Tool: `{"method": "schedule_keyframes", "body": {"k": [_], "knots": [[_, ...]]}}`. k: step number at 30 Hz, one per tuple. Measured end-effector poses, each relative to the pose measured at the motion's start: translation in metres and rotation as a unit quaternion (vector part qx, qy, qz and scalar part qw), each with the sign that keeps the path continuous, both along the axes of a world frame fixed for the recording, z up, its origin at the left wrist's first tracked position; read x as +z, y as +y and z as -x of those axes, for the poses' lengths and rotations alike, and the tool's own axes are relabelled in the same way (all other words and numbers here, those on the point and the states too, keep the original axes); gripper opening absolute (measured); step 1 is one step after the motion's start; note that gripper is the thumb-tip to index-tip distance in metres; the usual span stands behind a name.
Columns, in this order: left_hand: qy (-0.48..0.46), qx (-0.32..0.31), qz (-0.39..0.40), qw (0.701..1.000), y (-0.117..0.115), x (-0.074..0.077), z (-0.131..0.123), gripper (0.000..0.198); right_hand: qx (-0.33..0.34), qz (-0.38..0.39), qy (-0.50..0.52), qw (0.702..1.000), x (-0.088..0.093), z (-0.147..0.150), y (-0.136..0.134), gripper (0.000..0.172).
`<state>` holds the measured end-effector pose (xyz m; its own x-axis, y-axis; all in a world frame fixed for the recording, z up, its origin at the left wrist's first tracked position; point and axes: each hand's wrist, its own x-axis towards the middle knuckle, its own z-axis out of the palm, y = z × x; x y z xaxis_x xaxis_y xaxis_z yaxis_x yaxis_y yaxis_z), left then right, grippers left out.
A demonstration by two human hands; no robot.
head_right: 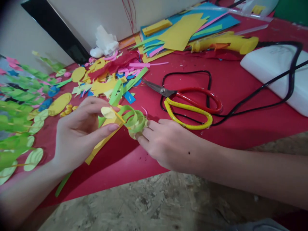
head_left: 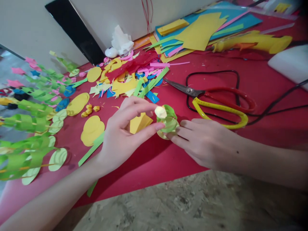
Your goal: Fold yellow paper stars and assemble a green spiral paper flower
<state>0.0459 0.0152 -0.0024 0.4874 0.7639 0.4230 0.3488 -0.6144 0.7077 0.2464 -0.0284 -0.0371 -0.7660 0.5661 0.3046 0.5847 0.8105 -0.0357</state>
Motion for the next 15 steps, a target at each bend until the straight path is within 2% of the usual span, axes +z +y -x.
{"method": "schedule_keyframes", "body": {"k": [5,15], "knots": [[0.0,-0.02,0.009,1.0,0.002,0.005,-0.002,0.02,0.002,0.004,-0.007,1.0,0.001,0.0,0.0,0.031],[0.004,-0.013,-0.044,0.999,0.0,0.005,0.009,0.021,-0.003,0.003,-0.009,1.0,0.003,0.0,-0.001,0.027]]}}
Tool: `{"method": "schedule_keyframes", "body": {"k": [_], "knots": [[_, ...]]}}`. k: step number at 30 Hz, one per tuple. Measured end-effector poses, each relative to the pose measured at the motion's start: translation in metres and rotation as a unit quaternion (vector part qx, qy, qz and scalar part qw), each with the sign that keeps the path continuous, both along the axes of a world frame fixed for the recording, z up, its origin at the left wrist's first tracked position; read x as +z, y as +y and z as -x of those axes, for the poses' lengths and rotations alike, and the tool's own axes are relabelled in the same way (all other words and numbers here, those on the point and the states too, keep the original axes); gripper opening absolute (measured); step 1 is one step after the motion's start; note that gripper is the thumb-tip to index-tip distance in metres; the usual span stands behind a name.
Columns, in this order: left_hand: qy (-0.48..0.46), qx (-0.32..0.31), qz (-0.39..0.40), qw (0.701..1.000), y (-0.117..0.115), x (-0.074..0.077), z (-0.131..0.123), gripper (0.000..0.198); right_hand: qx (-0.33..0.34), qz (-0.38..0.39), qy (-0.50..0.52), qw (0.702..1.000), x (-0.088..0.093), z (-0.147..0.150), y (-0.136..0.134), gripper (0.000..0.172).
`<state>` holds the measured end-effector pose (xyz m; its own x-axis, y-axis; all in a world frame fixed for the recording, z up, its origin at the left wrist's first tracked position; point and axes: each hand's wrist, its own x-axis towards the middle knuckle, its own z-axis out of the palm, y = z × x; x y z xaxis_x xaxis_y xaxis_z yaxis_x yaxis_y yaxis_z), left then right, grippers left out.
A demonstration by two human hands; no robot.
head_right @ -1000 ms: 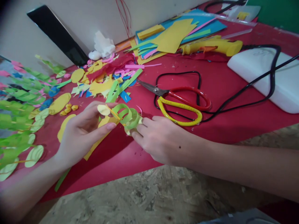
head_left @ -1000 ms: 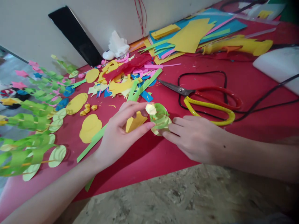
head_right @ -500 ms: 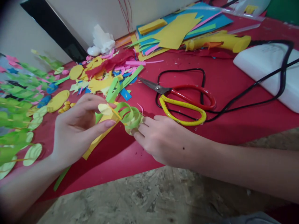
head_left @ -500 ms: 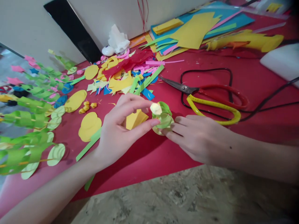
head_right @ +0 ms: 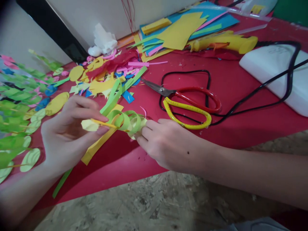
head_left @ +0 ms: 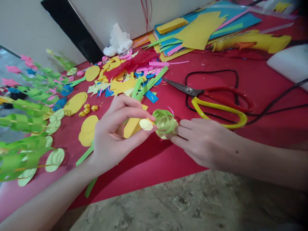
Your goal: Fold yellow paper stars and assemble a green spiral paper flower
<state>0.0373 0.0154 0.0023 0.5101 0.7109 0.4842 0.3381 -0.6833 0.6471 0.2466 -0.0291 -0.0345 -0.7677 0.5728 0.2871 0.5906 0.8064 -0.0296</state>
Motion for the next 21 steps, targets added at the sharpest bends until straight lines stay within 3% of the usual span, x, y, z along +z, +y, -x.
{"method": "schedule_keyframes", "body": {"k": [8,21], "knots": [[-0.014,-0.017,-0.032,0.999,0.0015,-0.005,0.0026,0.02,-0.005,0.012,0.015,1.0,-0.0021,-0.0002,0.0007,0.028],[-0.015,-0.012,-0.021,1.0,-0.0007,-0.0039,0.0029,0.022,-0.035,0.02,0.002,0.999,-0.0002,-0.0006,-0.0024,0.025]]}}
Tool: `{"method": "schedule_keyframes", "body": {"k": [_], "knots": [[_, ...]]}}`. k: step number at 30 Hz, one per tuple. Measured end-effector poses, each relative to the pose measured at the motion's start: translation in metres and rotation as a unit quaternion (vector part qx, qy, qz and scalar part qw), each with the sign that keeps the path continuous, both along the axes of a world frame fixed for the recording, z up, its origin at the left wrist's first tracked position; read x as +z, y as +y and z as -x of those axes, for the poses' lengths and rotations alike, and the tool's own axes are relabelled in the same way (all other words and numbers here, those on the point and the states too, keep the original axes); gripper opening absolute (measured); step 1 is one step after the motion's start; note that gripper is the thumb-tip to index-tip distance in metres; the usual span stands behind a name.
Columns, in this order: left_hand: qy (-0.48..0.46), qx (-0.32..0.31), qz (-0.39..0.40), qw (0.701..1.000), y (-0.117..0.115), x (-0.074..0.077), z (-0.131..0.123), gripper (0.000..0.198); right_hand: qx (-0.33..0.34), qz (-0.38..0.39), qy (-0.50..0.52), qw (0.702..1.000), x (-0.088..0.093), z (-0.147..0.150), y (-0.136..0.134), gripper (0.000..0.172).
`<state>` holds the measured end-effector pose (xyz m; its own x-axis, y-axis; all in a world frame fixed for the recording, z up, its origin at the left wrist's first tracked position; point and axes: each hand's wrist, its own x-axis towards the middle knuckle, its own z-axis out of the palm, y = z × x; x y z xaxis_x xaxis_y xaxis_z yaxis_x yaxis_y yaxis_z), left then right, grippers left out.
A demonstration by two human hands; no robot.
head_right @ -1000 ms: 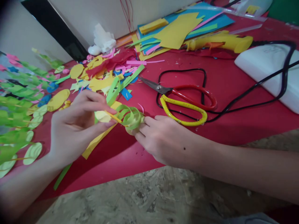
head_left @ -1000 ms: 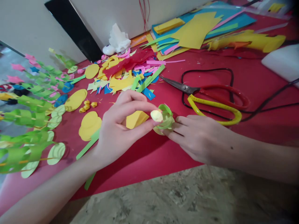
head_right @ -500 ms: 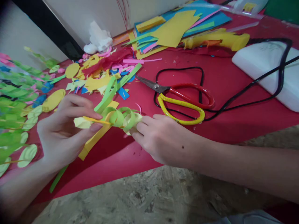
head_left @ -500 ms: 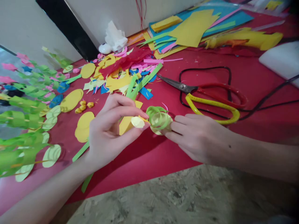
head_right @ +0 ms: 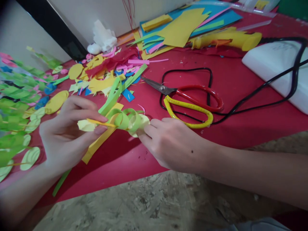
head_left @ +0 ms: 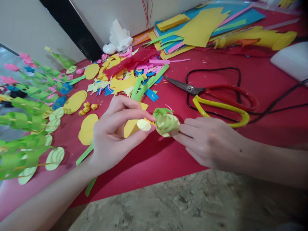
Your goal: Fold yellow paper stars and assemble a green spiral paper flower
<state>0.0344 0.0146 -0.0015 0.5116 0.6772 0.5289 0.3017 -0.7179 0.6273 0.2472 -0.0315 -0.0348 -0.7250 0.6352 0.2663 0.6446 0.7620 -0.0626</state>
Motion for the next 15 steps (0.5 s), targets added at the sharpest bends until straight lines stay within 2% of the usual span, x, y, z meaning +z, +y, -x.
{"method": "schedule_keyframes", "body": {"k": [11,15], "knots": [[0.007,0.012,-0.011,1.0,0.002,0.0,0.0,0.026,-0.03,0.008,0.051,0.998,0.005,-0.002,0.005,0.024],[0.006,0.015,-0.014,1.0,0.002,0.0,0.001,0.028,-0.078,-0.016,0.089,0.993,0.013,-0.008,0.017,0.028]]}}
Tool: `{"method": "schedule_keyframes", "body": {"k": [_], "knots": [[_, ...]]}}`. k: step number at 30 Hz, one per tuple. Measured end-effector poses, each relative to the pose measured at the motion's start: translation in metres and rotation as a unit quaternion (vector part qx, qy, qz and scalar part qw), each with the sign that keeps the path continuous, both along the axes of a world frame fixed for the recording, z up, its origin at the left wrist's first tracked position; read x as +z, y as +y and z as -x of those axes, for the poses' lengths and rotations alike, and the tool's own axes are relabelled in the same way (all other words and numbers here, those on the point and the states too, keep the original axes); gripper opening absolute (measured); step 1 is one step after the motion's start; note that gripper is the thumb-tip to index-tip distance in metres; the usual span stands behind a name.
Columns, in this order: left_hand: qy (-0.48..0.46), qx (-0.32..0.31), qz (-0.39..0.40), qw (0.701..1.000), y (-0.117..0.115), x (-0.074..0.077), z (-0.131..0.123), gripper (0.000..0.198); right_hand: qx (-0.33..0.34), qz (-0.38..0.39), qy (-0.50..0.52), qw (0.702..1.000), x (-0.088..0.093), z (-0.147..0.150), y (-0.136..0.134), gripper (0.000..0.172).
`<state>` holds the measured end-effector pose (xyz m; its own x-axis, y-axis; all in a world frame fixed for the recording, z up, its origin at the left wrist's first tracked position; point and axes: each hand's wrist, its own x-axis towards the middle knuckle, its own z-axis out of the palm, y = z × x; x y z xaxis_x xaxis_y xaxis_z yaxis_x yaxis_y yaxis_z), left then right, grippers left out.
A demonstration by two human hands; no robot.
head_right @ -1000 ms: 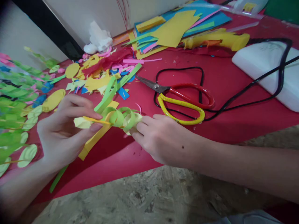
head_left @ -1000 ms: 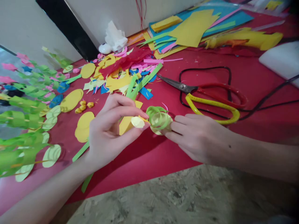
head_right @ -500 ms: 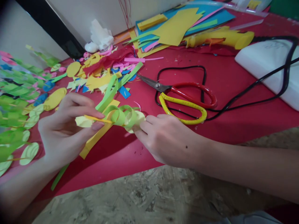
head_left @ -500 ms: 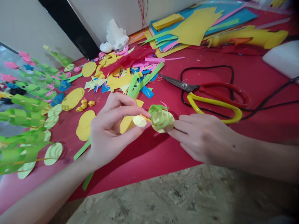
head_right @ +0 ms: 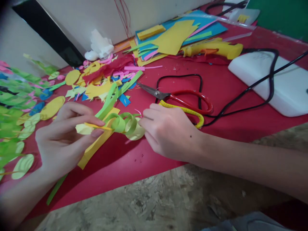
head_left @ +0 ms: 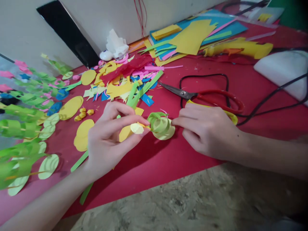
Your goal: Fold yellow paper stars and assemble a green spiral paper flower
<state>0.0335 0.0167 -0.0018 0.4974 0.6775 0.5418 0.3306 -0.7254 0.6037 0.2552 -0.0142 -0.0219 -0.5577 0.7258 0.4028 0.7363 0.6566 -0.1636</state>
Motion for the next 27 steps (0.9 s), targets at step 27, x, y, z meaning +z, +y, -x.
{"method": "schedule_keyframes", "body": {"k": [27], "knots": [[0.004,0.007,0.015,1.0,0.001,0.003,-0.001,0.028,0.114,0.017,0.007,0.993,0.001,-0.004,0.011,0.023]]}}
